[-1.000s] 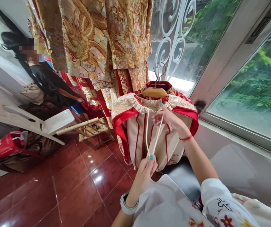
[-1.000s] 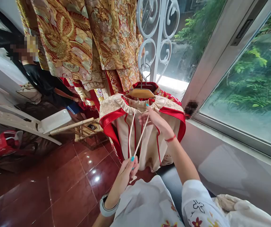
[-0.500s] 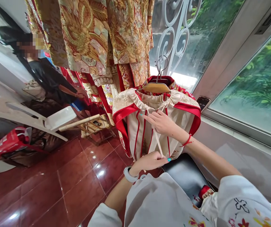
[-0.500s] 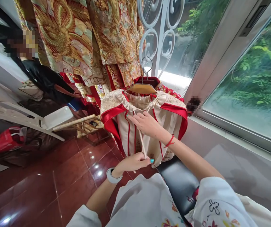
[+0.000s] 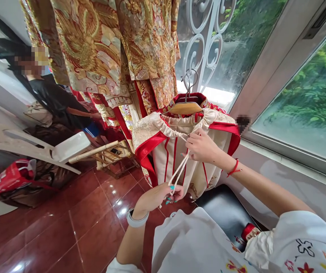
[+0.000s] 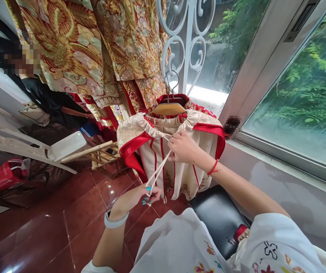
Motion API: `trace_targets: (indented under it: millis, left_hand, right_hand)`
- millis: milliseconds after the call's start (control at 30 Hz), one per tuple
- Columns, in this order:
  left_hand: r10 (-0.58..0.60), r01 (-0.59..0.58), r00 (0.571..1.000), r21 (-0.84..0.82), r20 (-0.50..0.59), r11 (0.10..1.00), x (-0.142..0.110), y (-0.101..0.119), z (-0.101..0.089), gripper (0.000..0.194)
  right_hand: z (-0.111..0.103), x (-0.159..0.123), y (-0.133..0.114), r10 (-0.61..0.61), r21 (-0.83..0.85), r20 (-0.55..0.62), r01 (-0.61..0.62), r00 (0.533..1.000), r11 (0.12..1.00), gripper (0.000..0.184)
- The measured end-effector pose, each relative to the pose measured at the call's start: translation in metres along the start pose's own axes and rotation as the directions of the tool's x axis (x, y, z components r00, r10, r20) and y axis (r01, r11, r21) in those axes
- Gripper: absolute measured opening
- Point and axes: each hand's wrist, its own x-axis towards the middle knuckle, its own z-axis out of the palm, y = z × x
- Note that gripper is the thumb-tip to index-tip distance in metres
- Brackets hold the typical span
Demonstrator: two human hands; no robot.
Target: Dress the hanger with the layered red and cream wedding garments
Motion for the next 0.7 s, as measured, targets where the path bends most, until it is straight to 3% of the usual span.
trace_targets:
  millis: [133,233,333,433,533,600,700]
  left_hand:
    - [0.074,-0.054,0.983,0.123,-0.165,0.991,-0.009,-0.004,-0.015,0.038]
    - [0.12,0.002,0.913,0.299,-0.391,0.954,-0.015,-0.011,-0.033,0.041]
    - [0.172,0.11,0.835,0.464,-0.523,0.879,-0.012,-0.013,-0.047,0.037]
    - [0.312,0.058,0.787,0.568,-0.531,0.821,0.006,0.005,-0.049,0.037]
    - [0.506,-0.128,0.719,0.624,-0.477,0.771,0.042,0.036,-0.051,0.042]
    - [0.54,-0.192,0.724,0.625,-0.43,0.756,0.072,0.055,-0.059,0.037]
    - [0.442,-0.221,0.819,0.509,-0.367,0.832,0.105,0.074,-0.076,0.042]
  right_hand:
    - [0.008,-0.006,-0.005,0.058,-0.012,-0.082,-0.059,0.995,0.998,0.042]
    - [0.009,-0.015,-0.002,-0.051,0.049,-0.097,0.056,0.994,0.997,0.046]
    - [0.008,-0.024,0.007,-0.097,0.238,-0.153,0.132,0.983,0.962,0.047]
    - [0.004,-0.027,0.015,0.006,0.46,-0.286,0.132,0.958,0.878,0.044]
    - [-0.004,-0.028,0.017,0.048,0.471,-0.319,0.115,0.946,0.875,0.04]
    - [-0.01,-0.029,0.016,0.054,0.427,-0.26,0.065,0.964,0.902,0.041]
    - [-0.012,-0.032,0.014,0.125,0.407,-0.179,-0.042,0.976,0.913,0.041]
